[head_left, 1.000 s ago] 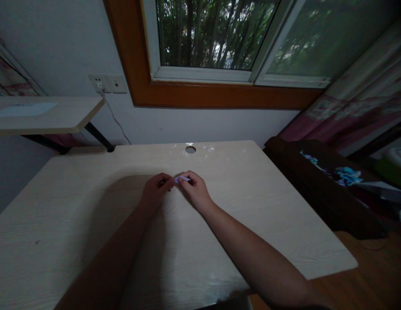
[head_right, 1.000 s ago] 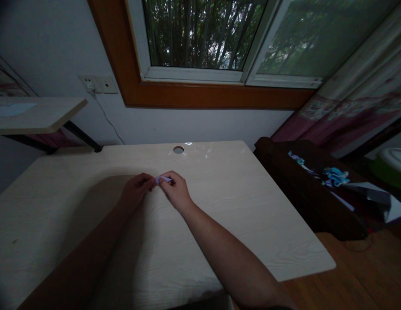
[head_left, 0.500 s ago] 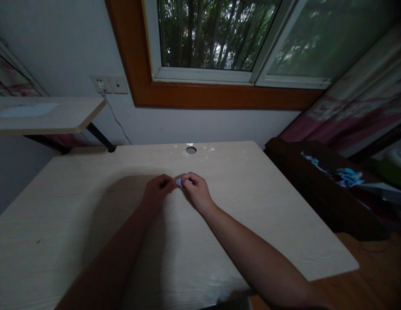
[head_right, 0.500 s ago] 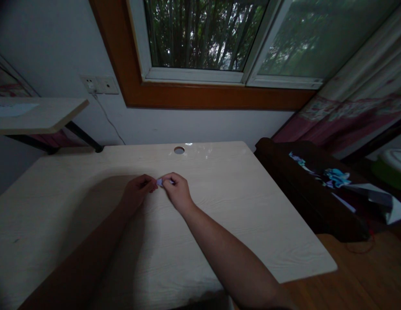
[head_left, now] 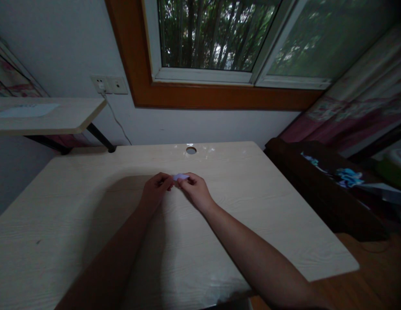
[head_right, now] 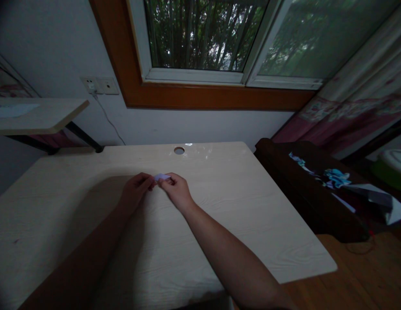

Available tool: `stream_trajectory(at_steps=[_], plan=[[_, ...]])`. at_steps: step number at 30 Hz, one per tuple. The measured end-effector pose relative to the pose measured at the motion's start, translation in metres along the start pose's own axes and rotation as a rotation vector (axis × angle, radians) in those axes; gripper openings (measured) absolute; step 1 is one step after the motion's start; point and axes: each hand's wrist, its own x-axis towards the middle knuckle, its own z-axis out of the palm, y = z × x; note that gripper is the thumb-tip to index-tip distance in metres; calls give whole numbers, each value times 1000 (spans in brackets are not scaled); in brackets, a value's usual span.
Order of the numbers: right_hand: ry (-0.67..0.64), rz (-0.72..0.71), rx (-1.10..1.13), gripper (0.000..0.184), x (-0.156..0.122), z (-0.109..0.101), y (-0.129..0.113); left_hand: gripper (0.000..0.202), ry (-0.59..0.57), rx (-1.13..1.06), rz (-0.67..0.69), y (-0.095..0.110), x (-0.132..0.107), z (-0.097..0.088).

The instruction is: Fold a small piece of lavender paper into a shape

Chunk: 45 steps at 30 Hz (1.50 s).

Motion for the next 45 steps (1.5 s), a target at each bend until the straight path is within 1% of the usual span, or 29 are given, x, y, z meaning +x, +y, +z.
stream_trajectory(at_steps=[4, 7, 10, 15, 18, 22, 26, 28, 33, 40, 45], plan=[[-3, -8, -7, 21, 0, 0, 3, 21, -38, 27, -9, -2, 1, 0], [-1, 13, 5, 20, 0, 0, -1, 20, -37, 14, -30, -5, 2, 0], [-2, 40, 60, 21, 0, 0, -6, 21, -42, -53, -58, -5, 2, 1], [-2, 64, 171, 27, 0, 0, -9, 23, -80, -179, -96, 1, -1, 1], [-10, 69, 232, 27, 1, 0, -7, 21, -71, -230, -116, 3, -2, 1], [-1, 98, 307, 23, 3, -1, -5, 20, -64, -241, -91, -1, -1, 0], [38, 60, 366, 22, 5, -2, -3, 20, -12, -231, -83, -4, 1, -1], [33, 44, 361, 22, 5, -1, -2, 21, -18, -204, -82, -3, 0, -1], [-48, 14, 196, 23, 4, 0, -3, 22, -61, -134, -95, 4, -1, 0], [6, 11, 158, 25, 1, -2, -2, 24, -108, -182, -103, 10, -3, 2], [0, 19, 199, 26, 2, -2, -3, 25, -114, -160, -96, 10, -3, 2]])
